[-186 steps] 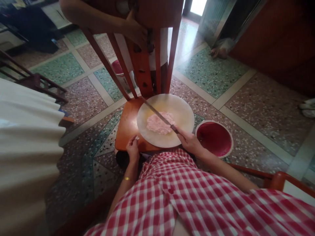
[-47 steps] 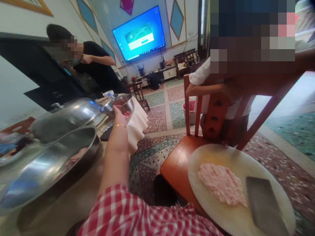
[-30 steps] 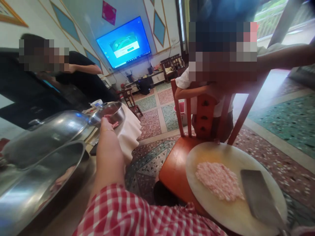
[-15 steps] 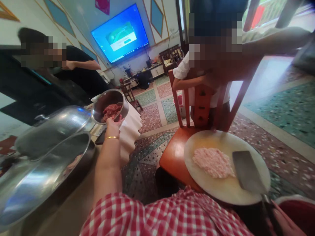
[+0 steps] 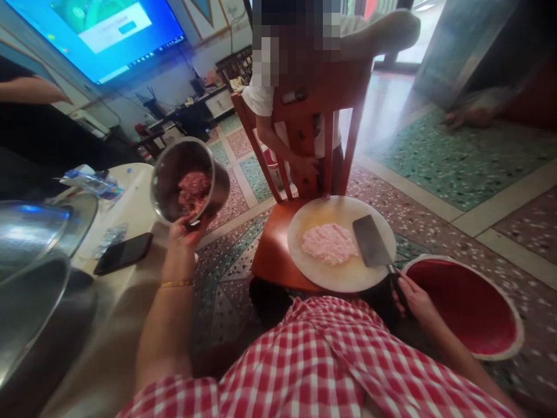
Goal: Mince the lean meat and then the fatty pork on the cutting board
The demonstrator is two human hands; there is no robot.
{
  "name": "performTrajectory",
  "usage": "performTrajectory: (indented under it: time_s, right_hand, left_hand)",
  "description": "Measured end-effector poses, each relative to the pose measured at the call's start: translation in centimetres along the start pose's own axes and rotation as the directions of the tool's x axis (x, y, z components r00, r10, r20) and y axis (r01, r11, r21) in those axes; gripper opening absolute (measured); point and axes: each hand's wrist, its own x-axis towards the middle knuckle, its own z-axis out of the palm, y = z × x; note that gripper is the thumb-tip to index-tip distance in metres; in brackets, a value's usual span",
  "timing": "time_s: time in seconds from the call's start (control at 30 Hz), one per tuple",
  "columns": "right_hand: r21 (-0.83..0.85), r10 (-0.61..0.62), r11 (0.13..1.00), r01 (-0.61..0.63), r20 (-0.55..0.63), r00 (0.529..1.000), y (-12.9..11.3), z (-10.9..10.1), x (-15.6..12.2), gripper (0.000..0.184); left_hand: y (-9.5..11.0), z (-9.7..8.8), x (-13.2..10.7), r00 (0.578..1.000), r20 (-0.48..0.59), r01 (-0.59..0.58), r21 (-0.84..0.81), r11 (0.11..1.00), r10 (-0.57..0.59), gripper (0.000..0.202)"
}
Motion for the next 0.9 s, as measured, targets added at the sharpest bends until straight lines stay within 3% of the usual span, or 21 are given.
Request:
performTrajectory:
  time_s: [0.1, 0.23, 0.37, 0.5, 0.57, 0.67, 0.8, 0.9]
  right_hand:
    - [0.014, 0.004, 1.0, -0.004, -0.007, 1.0, -0.1, 0.2, -0.2, 0.066]
    - [0.003, 0.016, 1.0, -0.015, -0.026, 1.0, -0.5, 0.4, -0.5, 0.066]
    - [0.001, 0.032, 0.999, -0.032, -0.041, 0.999, -0.7, 0.4, -0.6, 0.066]
    - [0.006, 0.049, 0.999, -0.049, -0.045, 0.998, -0.8, 0.3, -0.6, 0.066]
    - [0.009, 0.049, 0.999, -0.049, -0.041, 0.998, -0.9, 0.2, -0.6, 0.066]
    - [0.019, 0.044, 0.999, -0.043, -0.026, 0.999, -1.1, 0.1, -0.6, 0.065]
    - [0.042, 0.049, 0.998, -0.049, -0.003, 0.999, -1.5, -0.1, -0.6, 0.065]
    - [0.046, 0.042, 0.998, -0.043, 0.022, 0.999, -1.8, 0.0, -0.7, 0.066]
  left_hand:
    - [-3.7, 1.1, -1.4, 0.964, -0.029, 0.262, -0.081, 0.962, -0.265, 0.034]
    - [-8.9, 0.6, -2.5, 0.916, 0.004, 0.401, -0.062, 0.914, -0.402, 0.034]
    - [-14.1, -2.8, -3.2, 0.861, -0.093, 0.506, 0.051, 0.861, -0.5, 0.027]
    - [-18.0, -8.0, -5.0, 0.801, -0.176, 0.596, 0.159, 0.787, -0.572, 0.024]
    - [-19.1, -10.7, -6.3, 0.77, -0.223, 0.638, 0.224, 0.737, -0.599, 0.019]
    - [-19.8, -13.5, -8.1, 0.758, -0.231, 0.653, 0.284, 0.703, -0.61, 0.017]
    - [-19.9, -14.6, -8.3, 0.764, -0.18, 0.641, 0.322, 0.697, -0.62, 0.02]
    - [-20.1, -14.4, -7.2, 0.771, -0.233, 0.635, 0.362, 0.683, -0.593, 0.021]
